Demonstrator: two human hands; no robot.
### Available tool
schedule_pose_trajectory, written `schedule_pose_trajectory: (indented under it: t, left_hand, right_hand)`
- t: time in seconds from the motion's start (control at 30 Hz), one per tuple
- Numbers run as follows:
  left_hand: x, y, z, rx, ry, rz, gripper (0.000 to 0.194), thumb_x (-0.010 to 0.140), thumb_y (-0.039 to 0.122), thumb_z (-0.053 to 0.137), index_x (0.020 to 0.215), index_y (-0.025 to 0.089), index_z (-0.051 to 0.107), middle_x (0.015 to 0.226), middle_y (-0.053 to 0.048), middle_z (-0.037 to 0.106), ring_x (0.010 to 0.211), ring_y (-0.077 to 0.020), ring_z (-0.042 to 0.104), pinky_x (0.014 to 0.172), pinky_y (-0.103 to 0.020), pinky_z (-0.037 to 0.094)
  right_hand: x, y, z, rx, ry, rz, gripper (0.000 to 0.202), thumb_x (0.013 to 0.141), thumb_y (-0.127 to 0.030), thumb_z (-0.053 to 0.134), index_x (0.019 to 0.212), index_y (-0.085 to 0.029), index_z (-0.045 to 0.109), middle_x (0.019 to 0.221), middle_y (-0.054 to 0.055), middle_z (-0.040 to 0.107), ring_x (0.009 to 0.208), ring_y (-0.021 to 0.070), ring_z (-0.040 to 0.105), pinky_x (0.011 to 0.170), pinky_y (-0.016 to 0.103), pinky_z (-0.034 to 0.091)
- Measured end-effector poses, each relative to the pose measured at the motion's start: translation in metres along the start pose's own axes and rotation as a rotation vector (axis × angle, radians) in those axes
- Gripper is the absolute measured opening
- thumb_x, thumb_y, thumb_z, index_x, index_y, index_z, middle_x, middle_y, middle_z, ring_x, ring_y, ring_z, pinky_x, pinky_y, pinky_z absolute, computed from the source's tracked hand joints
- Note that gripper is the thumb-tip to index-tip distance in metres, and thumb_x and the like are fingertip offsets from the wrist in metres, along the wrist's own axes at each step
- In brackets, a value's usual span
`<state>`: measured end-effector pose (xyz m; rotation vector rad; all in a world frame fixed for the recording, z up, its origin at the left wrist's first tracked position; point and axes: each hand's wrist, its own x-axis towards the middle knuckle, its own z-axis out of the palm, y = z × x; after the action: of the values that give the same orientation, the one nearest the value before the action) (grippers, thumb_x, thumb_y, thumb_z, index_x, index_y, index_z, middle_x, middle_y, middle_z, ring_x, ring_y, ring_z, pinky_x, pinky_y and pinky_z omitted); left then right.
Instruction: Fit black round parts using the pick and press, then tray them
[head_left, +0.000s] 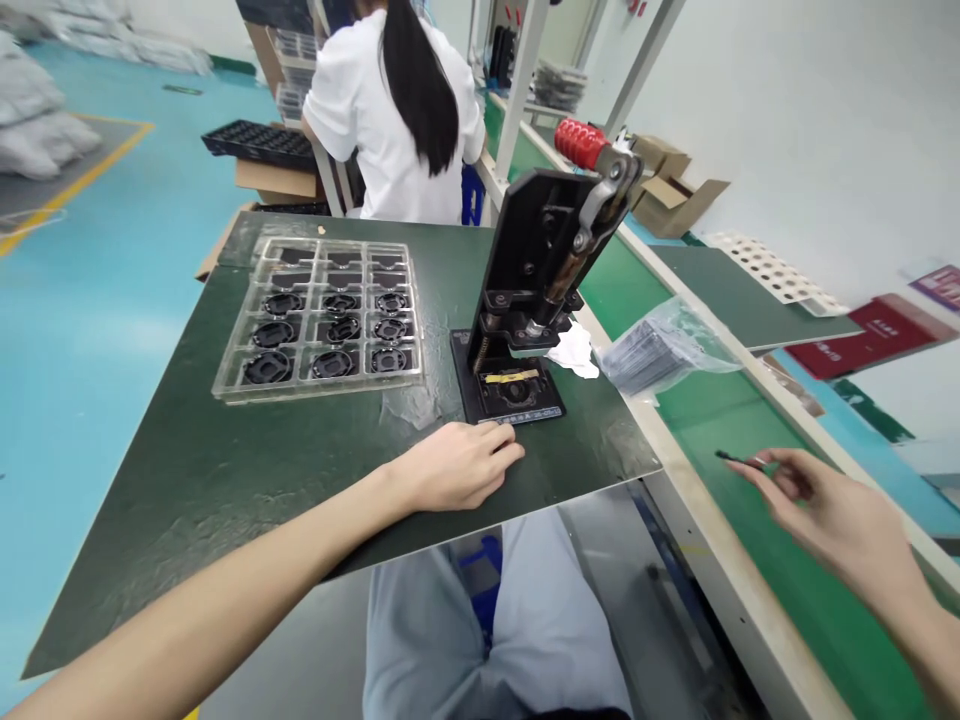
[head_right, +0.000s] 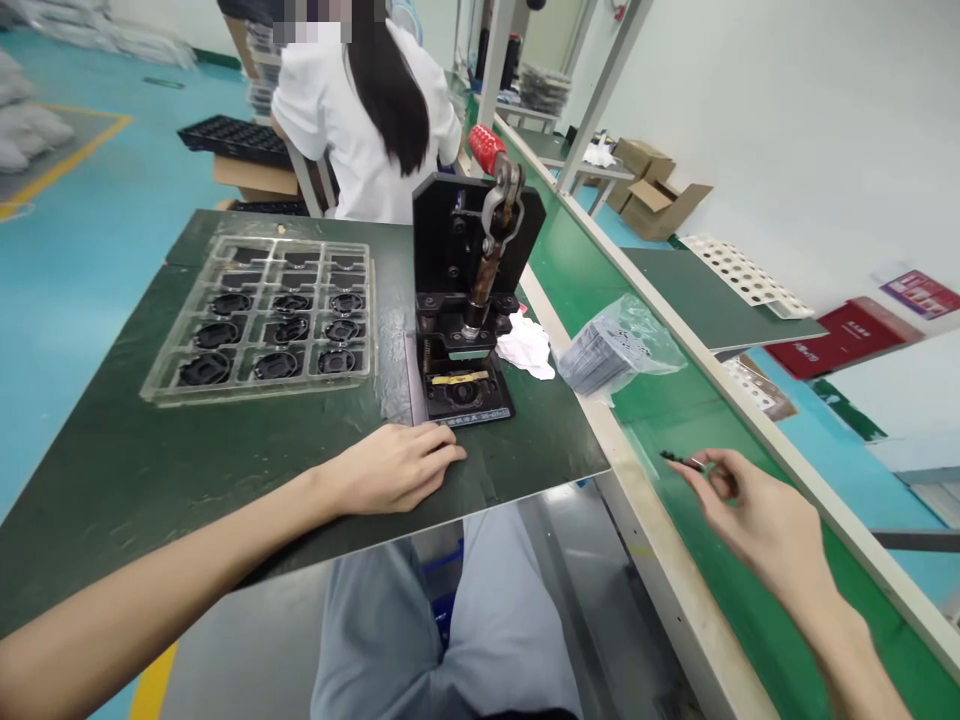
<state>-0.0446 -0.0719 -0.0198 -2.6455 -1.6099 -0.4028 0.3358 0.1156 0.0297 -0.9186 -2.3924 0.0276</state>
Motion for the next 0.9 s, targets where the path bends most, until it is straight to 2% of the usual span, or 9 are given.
schedule_pose_trajectory:
  t: [0.1,0.2,0.3,0.37,0.47,0.57,0.63,0.73,0.9]
  left_hand:
    - [-0.001,0.000,0.002,-0.024,0.030,-0.001,0.025,0.102,0.018,0.041,0.119,0.013,0.059,0.106,-0.008,0.068,0.085,-0.0206,0.069,0.064,-0.032,0.057]
    - [-0.002,0.001,0.004,-0.071,0.082,-0.035,0.027,0.104,0.021,0.037,0.125,0.013,0.054,0.112,-0.009,0.069,0.092,-0.0208,0.071,0.069,-0.032,0.060]
    - [-0.003,0.000,0.006,-0.163,0.168,-0.069,0.030,0.105,0.026,0.040,0.131,0.013,0.049,0.123,-0.011,0.068,0.104,-0.0217,0.071,0.078,-0.032,0.062]
    - [-0.003,0.000,0.006,-0.223,0.213,-0.076,0.035,0.104,0.032,0.047,0.134,0.014,0.047,0.129,-0.011,0.067,0.111,-0.0227,0.070,0.083,-0.033,0.062]
    - [-0.004,0.003,0.007,-0.268,0.219,-0.076,0.041,0.101,0.038,0.055,0.134,0.016,0.047,0.133,-0.011,0.067,0.116,-0.0238,0.069,0.087,-0.034,0.062]
    - [-0.002,0.009,0.008,-0.261,0.182,-0.115,0.045,0.099,0.043,0.060,0.133,0.016,0.049,0.129,-0.010,0.069,0.113,-0.0247,0.070,0.086,-0.036,0.061]
    - [0.000,0.014,0.009,-0.237,0.170,-0.192,0.050,0.097,0.050,0.063,0.131,0.015,0.052,0.120,-0.010,0.072,0.106,-0.0256,0.071,0.083,-0.036,0.061]
    - [0.001,0.021,0.010,-0.199,0.169,-0.273,0.056,0.096,0.058,0.063,0.129,0.013,0.055,0.112,-0.011,0.073,0.101,-0.0267,0.070,0.081,-0.037,0.061]
    - [0.002,0.024,0.011,-0.148,0.162,-0.196,0.039,0.103,0.043,0.055,0.133,0.020,0.061,0.128,-0.008,0.070,0.105,-0.0251,0.065,0.087,-0.038,0.059]
  right_hand:
    - [0.010,-0.057,0.025,0.051,0.058,-0.173,0.015,0.103,-0.034,0.063,0.098,-0.019,0.065,0.062,0.000,0.056,0.047,0.0116,0.053,0.046,0.023,0.041]
    - [0.019,-0.100,0.067,0.290,-0.029,-0.399,0.002,0.102,-0.019,0.064,0.103,-0.018,0.063,0.068,-0.002,0.059,0.050,0.0083,0.051,0.052,0.021,0.043]
    - [0.027,-0.120,0.097,0.390,-0.112,-0.572,0.003,0.103,-0.015,0.060,0.101,-0.016,0.062,0.068,-0.002,0.057,0.053,0.0084,0.048,0.055,0.023,0.041]
    - [0.031,-0.122,0.102,0.409,-0.160,-0.615,0.004,0.103,-0.018,0.061,0.106,-0.015,0.063,0.071,-0.001,0.057,0.057,0.0100,0.050,0.057,0.024,0.042]
    - [0.036,-0.119,0.095,0.490,-0.177,-0.449,0.012,0.104,-0.017,0.057,0.113,-0.015,0.064,0.076,0.001,0.057,0.063,0.0114,0.054,0.058,0.024,0.043]
    - [0.047,-0.118,0.087,0.574,-0.069,-0.196,0.020,0.107,-0.015,0.048,0.103,-0.018,0.067,0.080,0.002,0.060,0.067,0.0115,0.057,0.061,0.023,0.045]
    - [0.058,-0.122,0.087,0.621,-0.011,-0.117,0.025,0.108,-0.022,0.049,0.097,-0.018,0.071,0.087,0.005,0.063,0.080,0.0142,0.061,0.070,0.025,0.049]
    - [0.076,-0.133,0.097,0.706,0.007,-0.132,0.031,0.108,-0.035,0.052,0.096,-0.018,0.075,0.087,0.006,0.063,0.080,0.0164,0.060,0.070,0.028,0.049]
    - [0.095,-0.153,0.126,0.841,-0.062,-0.196,0.031,0.108,-0.033,0.052,0.093,-0.017,0.073,0.080,0.003,0.065,0.059,0.0110,0.054,0.056,0.025,0.045]
